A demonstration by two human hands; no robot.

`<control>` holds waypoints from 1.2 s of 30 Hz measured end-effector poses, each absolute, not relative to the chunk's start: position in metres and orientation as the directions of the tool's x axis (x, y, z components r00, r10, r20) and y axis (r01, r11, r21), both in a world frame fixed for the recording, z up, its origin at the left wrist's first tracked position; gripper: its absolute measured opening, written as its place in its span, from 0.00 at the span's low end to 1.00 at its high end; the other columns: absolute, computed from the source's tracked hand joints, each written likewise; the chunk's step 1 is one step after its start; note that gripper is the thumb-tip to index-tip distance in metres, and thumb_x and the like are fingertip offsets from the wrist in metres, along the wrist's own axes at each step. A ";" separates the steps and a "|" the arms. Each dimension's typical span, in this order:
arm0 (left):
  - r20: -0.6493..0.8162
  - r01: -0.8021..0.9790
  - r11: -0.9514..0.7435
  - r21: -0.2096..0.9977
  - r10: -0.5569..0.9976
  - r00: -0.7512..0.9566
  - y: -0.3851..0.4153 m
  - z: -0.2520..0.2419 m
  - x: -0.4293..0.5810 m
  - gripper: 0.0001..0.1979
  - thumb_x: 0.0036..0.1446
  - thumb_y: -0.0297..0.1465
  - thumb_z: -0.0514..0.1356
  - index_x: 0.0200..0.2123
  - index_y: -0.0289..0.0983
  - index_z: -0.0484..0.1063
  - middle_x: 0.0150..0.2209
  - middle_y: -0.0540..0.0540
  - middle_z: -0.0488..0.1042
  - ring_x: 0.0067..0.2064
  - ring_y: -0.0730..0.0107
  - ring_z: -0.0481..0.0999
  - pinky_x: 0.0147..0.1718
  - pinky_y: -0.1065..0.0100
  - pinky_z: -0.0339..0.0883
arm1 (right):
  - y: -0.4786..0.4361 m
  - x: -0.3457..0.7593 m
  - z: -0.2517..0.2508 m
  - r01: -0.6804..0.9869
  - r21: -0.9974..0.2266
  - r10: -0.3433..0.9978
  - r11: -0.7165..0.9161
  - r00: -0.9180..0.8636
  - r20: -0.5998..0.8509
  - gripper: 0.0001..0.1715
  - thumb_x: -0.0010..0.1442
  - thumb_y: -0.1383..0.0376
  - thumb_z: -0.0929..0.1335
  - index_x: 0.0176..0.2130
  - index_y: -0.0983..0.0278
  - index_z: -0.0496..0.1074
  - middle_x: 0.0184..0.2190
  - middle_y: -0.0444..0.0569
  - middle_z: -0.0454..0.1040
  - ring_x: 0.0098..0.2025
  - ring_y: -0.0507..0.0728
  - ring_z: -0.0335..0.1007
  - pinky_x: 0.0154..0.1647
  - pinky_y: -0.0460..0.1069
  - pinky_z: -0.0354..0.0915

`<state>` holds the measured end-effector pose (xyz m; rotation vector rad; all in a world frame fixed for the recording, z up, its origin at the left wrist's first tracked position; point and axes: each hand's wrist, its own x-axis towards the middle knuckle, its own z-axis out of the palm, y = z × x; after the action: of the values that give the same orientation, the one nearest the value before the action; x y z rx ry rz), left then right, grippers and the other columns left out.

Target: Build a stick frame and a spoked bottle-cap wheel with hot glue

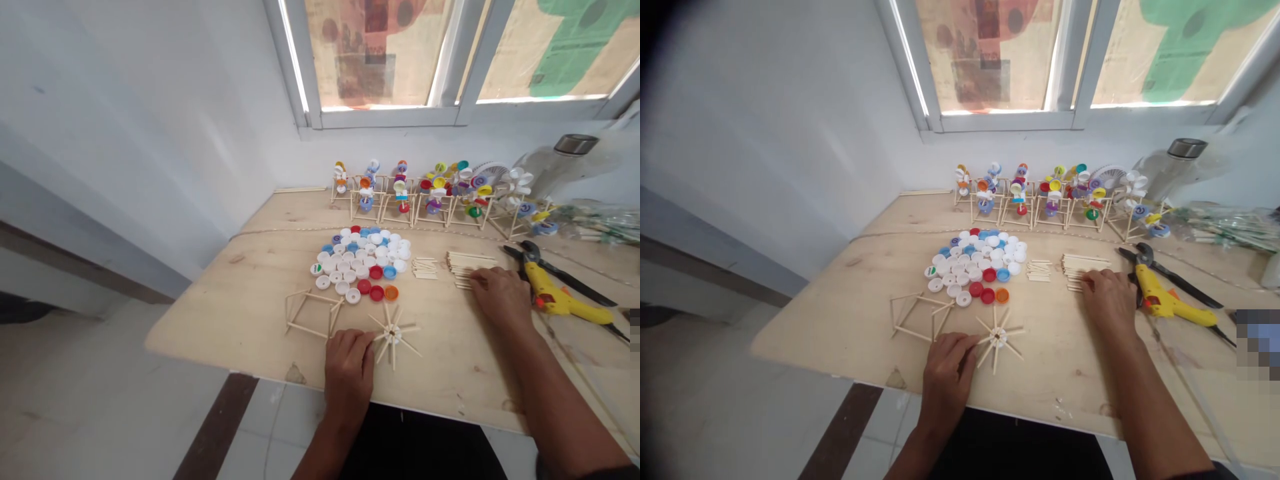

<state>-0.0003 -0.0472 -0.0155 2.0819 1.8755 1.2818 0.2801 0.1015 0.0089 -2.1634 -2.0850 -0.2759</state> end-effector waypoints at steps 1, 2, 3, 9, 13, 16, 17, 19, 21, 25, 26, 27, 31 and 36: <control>0.521 0.796 -0.255 0.549 0.849 -0.087 -0.047 -0.015 0.000 0.10 0.58 0.21 0.54 0.37 0.37 0.74 0.33 0.47 0.74 0.37 0.65 0.72 0.38 0.63 0.66 | 0.102 0.280 0.009 0.998 0.039 0.977 -0.039 0.029 0.213 0.20 0.61 0.58 0.59 0.40 0.60 0.77 0.40 0.53 0.76 0.42 0.63 0.65 0.36 0.54 0.53; 0.515 0.795 -0.251 0.552 0.852 -0.088 -0.047 -0.014 0.000 0.10 0.58 0.21 0.54 0.37 0.37 0.74 0.33 0.47 0.74 0.37 0.65 0.72 0.39 0.63 0.66 | 0.103 0.280 0.009 0.999 0.040 0.977 -0.037 0.027 0.210 0.19 0.60 0.58 0.60 0.40 0.61 0.77 0.40 0.53 0.76 0.42 0.63 0.65 0.36 0.54 0.53; 0.510 0.793 -0.248 0.556 0.856 -0.090 -0.048 -0.014 0.000 0.10 0.59 0.22 0.54 0.37 0.37 0.74 0.33 0.46 0.75 0.37 0.65 0.72 0.39 0.63 0.66 | 0.103 0.281 0.009 0.999 0.041 0.978 -0.036 0.026 0.206 0.19 0.60 0.58 0.60 0.39 0.60 0.77 0.39 0.53 0.75 0.42 0.63 0.65 0.35 0.55 0.53; 0.485 0.788 -0.227 0.572 0.869 -0.102 -0.048 -0.013 0.001 0.09 0.60 0.24 0.54 0.37 0.38 0.74 0.34 0.45 0.75 0.38 0.64 0.72 0.40 0.61 0.65 | 0.105 0.283 0.011 0.999 0.024 0.982 -0.025 0.020 0.189 0.18 0.60 0.58 0.61 0.39 0.61 0.76 0.39 0.55 0.75 0.41 0.64 0.64 0.34 0.55 0.52; 0.469 0.783 -0.217 0.584 0.877 -0.106 -0.049 -0.013 0.002 0.09 0.59 0.23 0.55 0.37 0.37 0.74 0.34 0.45 0.75 0.38 0.64 0.71 0.40 0.62 0.64 | 0.107 0.284 0.012 1.000 -0.005 0.983 -0.022 0.022 0.181 0.18 0.60 0.57 0.61 0.39 0.63 0.76 0.38 0.56 0.75 0.39 0.64 0.64 0.33 0.55 0.51; 0.454 0.781 -0.204 0.590 0.884 -0.113 -0.049 -0.014 0.003 0.09 0.58 0.22 0.55 0.38 0.38 0.74 0.34 0.46 0.74 0.38 0.64 0.71 0.40 0.62 0.64 | 0.108 0.285 0.011 0.999 -0.032 0.981 -0.017 0.023 0.192 0.17 0.59 0.58 0.62 0.38 0.64 0.76 0.35 0.58 0.75 0.37 0.64 0.64 0.33 0.55 0.50; 0.454 0.780 -0.203 0.593 0.884 -0.115 -0.049 -0.014 0.003 0.09 0.58 0.22 0.56 0.38 0.38 0.74 0.34 0.46 0.74 0.38 0.64 0.71 0.40 0.62 0.64 | 0.108 0.285 0.010 0.999 -0.045 0.979 -0.012 0.021 0.202 0.16 0.59 0.59 0.63 0.37 0.64 0.76 0.34 0.58 0.74 0.37 0.64 0.64 0.32 0.55 0.50; 0.460 0.776 -0.208 0.596 0.880 -0.118 -0.049 -0.014 0.003 0.09 0.58 0.22 0.56 0.38 0.37 0.74 0.34 0.46 0.74 0.38 0.64 0.70 0.40 0.62 0.64 | 0.109 0.286 0.008 0.997 -0.073 0.974 -0.001 0.017 0.226 0.15 0.58 0.59 0.63 0.35 0.64 0.76 0.33 0.59 0.74 0.36 0.64 0.64 0.32 0.56 0.49; 0.461 0.773 -0.210 0.598 0.880 -0.118 -0.049 -0.014 0.003 0.09 0.58 0.22 0.56 0.37 0.37 0.74 0.34 0.46 0.74 0.38 0.64 0.70 0.40 0.62 0.64 | 0.109 0.287 0.006 0.996 -0.087 0.970 0.006 0.016 0.244 0.14 0.58 0.59 0.64 0.33 0.63 0.76 0.32 0.59 0.74 0.36 0.65 0.64 0.31 0.56 0.48; 0.458 0.778 -0.206 0.593 0.881 -0.115 -0.049 -0.015 0.003 0.09 0.59 0.23 0.55 0.38 0.37 0.75 0.34 0.45 0.74 0.38 0.64 0.70 0.40 0.61 0.64 | 0.108 0.288 0.005 0.997 -0.081 0.964 0.010 0.012 0.267 0.15 0.58 0.58 0.63 0.33 0.63 0.76 0.32 0.59 0.74 0.35 0.65 0.64 0.31 0.56 0.48; 0.460 0.779 -0.207 0.592 0.880 -0.115 -0.049 -0.015 0.003 0.10 0.59 0.23 0.54 0.38 0.37 0.75 0.34 0.45 0.74 0.38 0.64 0.70 0.39 0.61 0.64 | 0.107 0.288 0.005 0.996 -0.085 0.963 0.011 0.012 0.270 0.15 0.58 0.58 0.63 0.33 0.63 0.76 0.32 0.59 0.74 0.35 0.65 0.64 0.31 0.56 0.48; 0.463 0.779 -0.209 0.591 0.879 -0.115 -0.049 -0.015 0.003 0.10 0.59 0.23 0.54 0.37 0.37 0.75 0.34 0.45 0.74 0.38 0.64 0.70 0.39 0.61 0.64 | 0.107 0.287 0.006 0.996 -0.092 0.961 0.008 0.018 0.277 0.16 0.58 0.58 0.63 0.34 0.63 0.76 0.33 0.59 0.75 0.36 0.65 0.65 0.32 0.56 0.49; 0.488 0.782 -0.222 0.582 0.864 -0.119 -0.048 -0.015 0.003 0.09 0.60 0.23 0.54 0.36 0.37 0.75 0.33 0.45 0.75 0.37 0.64 0.71 0.39 0.62 0.65 | 0.103 0.279 0.010 0.986 -0.165 0.926 0.000 0.063 0.372 0.18 0.59 0.57 0.61 0.35 0.63 0.76 0.35 0.56 0.76 0.38 0.64 0.66 0.35 0.57 0.52; 0.503 0.789 -0.227 0.571 0.856 -0.118 -0.048 -0.013 0.003 0.09 0.60 0.24 0.54 0.36 0.37 0.74 0.32 0.46 0.74 0.36 0.65 0.71 0.38 0.63 0.65 | 0.099 0.263 0.011 0.971 -0.220 0.902 0.093 0.012 0.432 0.16 0.58 0.57 0.62 0.35 0.63 0.75 0.36 0.56 0.76 0.42 0.64 0.67 0.42 0.57 0.57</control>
<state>0.0031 -0.0476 -0.0132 2.0310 1.8999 1.2785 0.2628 0.0987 0.0112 -1.8330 -1.9141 -0.1979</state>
